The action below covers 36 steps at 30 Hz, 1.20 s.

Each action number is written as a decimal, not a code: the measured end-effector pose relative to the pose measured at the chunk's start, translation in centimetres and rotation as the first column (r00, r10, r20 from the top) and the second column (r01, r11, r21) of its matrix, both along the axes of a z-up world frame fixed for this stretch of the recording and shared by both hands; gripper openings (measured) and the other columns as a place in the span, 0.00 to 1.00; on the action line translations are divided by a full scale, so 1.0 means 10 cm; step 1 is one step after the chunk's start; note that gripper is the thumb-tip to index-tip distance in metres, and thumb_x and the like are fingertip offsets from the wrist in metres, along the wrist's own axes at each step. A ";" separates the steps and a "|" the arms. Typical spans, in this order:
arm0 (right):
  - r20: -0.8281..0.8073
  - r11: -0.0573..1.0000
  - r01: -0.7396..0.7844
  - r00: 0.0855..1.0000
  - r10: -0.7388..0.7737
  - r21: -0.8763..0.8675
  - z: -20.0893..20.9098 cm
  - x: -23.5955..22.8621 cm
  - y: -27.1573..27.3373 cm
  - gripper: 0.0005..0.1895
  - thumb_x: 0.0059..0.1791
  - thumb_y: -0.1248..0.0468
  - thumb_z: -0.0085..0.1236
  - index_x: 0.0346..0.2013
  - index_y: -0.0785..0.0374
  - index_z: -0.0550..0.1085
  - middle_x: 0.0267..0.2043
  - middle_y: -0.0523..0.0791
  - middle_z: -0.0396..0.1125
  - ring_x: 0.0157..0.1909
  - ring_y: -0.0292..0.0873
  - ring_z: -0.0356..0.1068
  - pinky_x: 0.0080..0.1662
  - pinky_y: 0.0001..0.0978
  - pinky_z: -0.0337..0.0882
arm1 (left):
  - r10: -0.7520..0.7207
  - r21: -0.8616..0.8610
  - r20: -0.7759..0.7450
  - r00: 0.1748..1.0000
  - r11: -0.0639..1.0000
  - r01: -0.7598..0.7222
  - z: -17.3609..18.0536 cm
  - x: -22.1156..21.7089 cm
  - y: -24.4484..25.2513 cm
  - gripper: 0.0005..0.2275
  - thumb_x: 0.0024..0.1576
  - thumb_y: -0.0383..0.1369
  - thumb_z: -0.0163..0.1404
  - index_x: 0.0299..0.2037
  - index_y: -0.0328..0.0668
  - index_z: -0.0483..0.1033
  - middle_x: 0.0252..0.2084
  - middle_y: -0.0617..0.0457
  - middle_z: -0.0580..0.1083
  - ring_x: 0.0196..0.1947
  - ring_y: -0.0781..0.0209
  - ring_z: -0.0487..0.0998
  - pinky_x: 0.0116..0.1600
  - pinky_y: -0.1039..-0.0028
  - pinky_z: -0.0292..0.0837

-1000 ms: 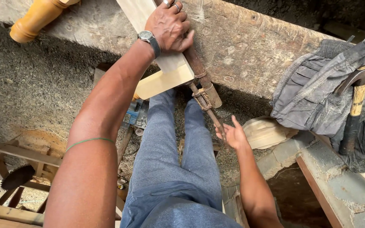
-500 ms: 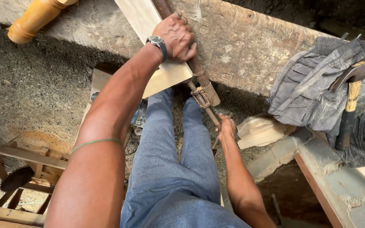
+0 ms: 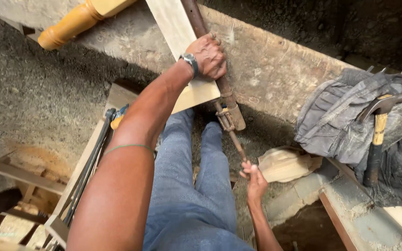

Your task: The person positions a wooden frame on a workbench and secures it using a large metal pipe clamp. They tighten the clamp by turning the threaded rod with their hands and then use a hammer to tap the wooden frame into place.

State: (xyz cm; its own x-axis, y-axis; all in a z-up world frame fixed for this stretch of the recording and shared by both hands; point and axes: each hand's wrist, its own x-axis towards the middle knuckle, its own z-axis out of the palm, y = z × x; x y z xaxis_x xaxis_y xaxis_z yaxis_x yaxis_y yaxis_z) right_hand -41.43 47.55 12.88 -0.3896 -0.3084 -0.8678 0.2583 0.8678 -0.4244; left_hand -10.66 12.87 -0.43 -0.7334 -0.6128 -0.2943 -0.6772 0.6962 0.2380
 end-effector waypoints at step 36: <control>-0.143 0.586 -0.809 0.575 0.805 0.048 -0.31 1.01 -2.09 0.34 0.42 0.34 0.68 0.41 0.61 0.78 0.34 0.54 0.74 0.42 0.61 0.76 0.44 0.53 0.72 | 0.016 -0.247 -0.378 0.926 0.962 -0.117 0.06 0.12 -0.04 0.15 0.55 0.45 0.45 0.20 0.51 0.74 0.21 0.52 0.75 0.30 0.56 0.78 0.52 0.62 0.65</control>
